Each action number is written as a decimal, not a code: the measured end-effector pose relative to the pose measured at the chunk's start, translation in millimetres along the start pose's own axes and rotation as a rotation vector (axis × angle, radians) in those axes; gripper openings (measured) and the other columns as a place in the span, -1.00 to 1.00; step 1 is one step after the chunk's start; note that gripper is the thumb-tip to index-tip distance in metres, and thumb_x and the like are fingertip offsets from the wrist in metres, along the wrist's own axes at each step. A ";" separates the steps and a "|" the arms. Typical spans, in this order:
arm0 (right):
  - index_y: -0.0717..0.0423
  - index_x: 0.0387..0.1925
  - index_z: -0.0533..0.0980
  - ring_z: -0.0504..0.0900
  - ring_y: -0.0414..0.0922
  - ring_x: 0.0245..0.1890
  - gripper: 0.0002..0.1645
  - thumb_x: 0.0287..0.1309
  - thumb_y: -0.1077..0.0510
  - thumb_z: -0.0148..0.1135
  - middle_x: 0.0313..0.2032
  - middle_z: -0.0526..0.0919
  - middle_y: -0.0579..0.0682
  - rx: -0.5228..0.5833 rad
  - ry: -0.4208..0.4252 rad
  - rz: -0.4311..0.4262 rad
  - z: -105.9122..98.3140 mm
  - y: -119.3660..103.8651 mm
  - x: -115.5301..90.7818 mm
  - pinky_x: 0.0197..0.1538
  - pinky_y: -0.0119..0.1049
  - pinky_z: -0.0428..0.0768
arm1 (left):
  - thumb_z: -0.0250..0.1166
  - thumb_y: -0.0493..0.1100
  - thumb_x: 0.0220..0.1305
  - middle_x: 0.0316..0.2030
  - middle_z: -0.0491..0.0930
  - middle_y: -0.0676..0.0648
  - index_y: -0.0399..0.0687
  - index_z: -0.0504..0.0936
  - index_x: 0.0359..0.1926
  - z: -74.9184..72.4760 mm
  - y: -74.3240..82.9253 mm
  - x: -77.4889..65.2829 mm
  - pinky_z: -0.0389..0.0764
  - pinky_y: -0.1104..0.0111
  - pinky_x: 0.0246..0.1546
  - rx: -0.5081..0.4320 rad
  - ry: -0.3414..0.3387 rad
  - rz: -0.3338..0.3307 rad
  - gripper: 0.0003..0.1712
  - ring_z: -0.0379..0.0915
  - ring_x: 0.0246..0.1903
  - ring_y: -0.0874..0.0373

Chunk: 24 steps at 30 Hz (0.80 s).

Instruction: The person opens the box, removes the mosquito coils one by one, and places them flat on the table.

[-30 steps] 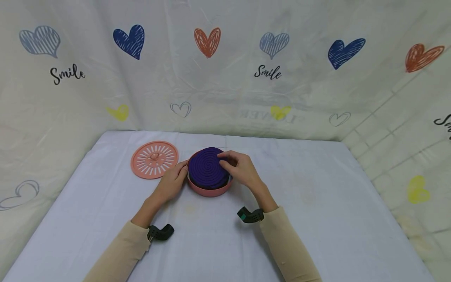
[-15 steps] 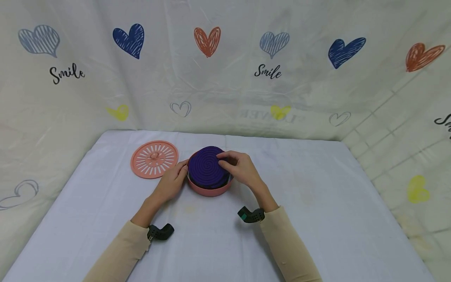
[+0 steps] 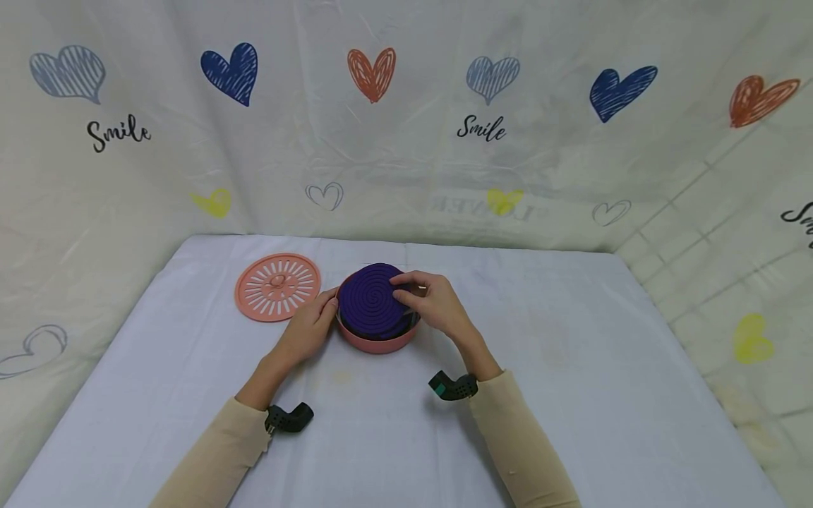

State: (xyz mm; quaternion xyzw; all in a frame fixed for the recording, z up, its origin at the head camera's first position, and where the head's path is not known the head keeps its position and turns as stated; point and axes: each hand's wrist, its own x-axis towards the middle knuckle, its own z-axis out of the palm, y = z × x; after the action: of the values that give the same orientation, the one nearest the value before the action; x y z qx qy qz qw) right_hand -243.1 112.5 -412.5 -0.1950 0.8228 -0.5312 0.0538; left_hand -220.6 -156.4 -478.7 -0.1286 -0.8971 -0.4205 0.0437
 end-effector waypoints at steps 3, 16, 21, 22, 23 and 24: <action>0.17 0.06 0.65 0.75 0.01 -0.02 -0.67 0.27 0.21 0.32 0.10 0.67 0.18 0.025 -0.002 0.010 -0.8 -0.6 -0.2 -0.15 -0.27 0.77 | -0.13 0.06 0.60 0.34 0.48 -0.14 -0.05 0.38 0.44 0.2 0.3 0.2 0.38 -0.03 0.40 -0.003 -0.001 -0.001 -0.44 0.36 0.38 -0.07; 0.16 0.05 0.65 0.77 0.02 -0.06 -0.68 0.27 0.23 0.32 0.08 0.69 0.16 0.100 0.021 0.022 -7.0 -2.7 0.4 -0.18 -0.27 0.77 | -0.11 0.04 0.60 0.33 0.50 -0.14 -0.06 0.41 0.42 -0.4 1.7 0.6 0.38 -0.02 0.40 0.002 0.011 -0.004 -0.46 0.38 0.37 -0.06; 0.18 0.05 0.66 0.77 0.08 -0.08 -0.68 0.28 0.21 0.32 0.06 0.70 0.18 0.113 0.036 0.009 -10.2 -0.2 1.0 -0.19 -0.27 0.77 | -0.12 0.03 0.60 0.33 0.49 -0.14 -0.06 0.40 0.43 -0.6 2.7 0.3 0.37 -0.02 0.40 0.006 0.007 -0.012 -0.46 0.37 0.38 -0.06; 0.18 0.04 0.66 0.77 0.08 -0.09 -0.68 0.28 0.21 0.32 0.05 0.70 0.18 0.113 0.040 0.008 -10.7 0.3 1.1 -0.19 -0.27 0.77 | -0.12 0.03 0.60 0.33 0.49 -0.15 -0.06 0.39 0.43 -0.8 3.1 0.1 0.37 -0.02 0.40 0.004 0.007 -0.011 -0.46 0.37 0.38 -0.07; 0.18 0.04 0.66 0.77 0.06 -0.11 -0.69 0.27 0.22 0.32 0.05 0.71 0.18 0.111 0.045 0.006 -11.1 0.7 1.3 -0.20 -0.27 0.77 | -0.12 0.03 0.60 0.33 0.49 -0.14 -0.06 0.39 0.43 -1.0 3.5 -0.1 0.37 -0.02 0.40 0.002 0.007 -0.010 -0.46 0.37 0.38 -0.06; 0.18 0.04 0.66 0.78 0.05 -0.12 -0.69 0.27 0.22 0.32 0.05 0.71 0.18 0.109 0.049 0.007 -11.6 1.3 1.5 -0.20 -0.27 0.77 | -0.11 0.02 0.60 0.33 0.49 -0.14 -0.06 0.39 0.43 -1.2 3.9 -0.3 0.37 -0.02 0.40 0.001 0.007 -0.008 -0.46 0.37 0.38 -0.06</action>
State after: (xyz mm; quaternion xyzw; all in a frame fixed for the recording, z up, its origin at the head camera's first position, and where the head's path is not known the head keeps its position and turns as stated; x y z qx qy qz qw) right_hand -248.2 122.3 -408.5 -0.1759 0.7944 -0.5796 0.0457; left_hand -219.3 -155.0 -475.2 -0.1234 -0.8976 -0.4208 0.0452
